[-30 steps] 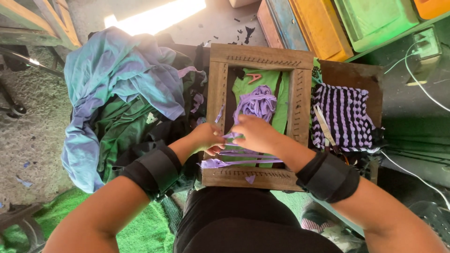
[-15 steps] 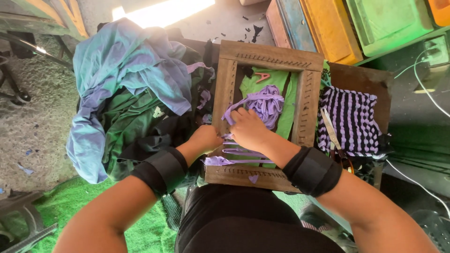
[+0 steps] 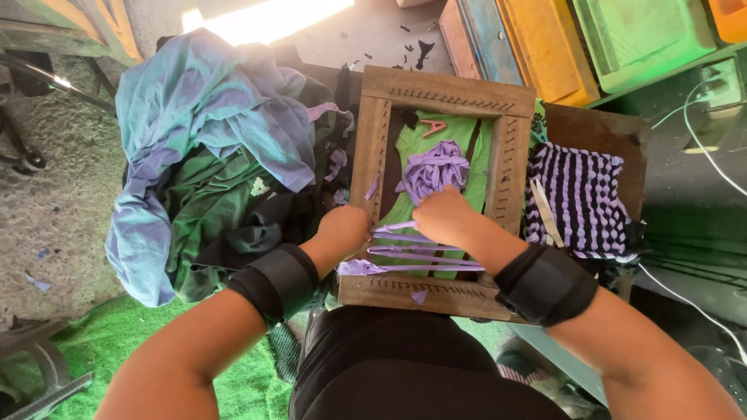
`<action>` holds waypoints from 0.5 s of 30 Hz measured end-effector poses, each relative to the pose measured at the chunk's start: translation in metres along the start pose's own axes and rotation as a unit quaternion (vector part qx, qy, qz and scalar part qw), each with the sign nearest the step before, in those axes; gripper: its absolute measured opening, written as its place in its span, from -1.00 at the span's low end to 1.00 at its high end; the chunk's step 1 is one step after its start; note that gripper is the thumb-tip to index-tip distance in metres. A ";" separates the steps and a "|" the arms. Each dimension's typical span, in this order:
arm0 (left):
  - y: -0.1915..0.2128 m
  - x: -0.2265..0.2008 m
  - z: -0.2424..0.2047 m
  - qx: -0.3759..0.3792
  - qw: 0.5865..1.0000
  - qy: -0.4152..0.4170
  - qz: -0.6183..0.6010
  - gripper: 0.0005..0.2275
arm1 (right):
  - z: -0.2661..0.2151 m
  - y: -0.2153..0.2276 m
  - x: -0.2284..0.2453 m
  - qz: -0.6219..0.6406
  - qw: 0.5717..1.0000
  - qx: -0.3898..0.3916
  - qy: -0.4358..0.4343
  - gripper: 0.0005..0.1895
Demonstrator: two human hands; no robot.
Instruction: Weaving a rug or mat using a wooden frame loom and strips of fabric.
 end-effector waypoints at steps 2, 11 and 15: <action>-0.001 0.001 0.002 0.004 1.000 -0.006 0.017 -0.85 | -0.009 -0.002 -0.014 -0.003 1.000 -0.011 -0.005 -0.75; 0.032 -0.016 0.028 -0.037 0.994 -0.092 -0.040 -0.87 | -0.050 0.011 -0.035 0.312 0.922 -0.229 -0.019 -0.74; 0.046 -0.025 0.027 0.001 0.992 -0.102 -0.068 -0.89 | -0.042 -0.004 -0.038 0.558 0.789 -0.257 0.015 -0.73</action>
Point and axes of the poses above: each hand's wrist, its own z-axis towards the middle knuckle, its own y-axis out of the back of the hand, x = y × z, the point moved 2 cm from there along z, towards the middle knuckle, and after that the axes turned 3 degrees about z, right-handed, at the moved point
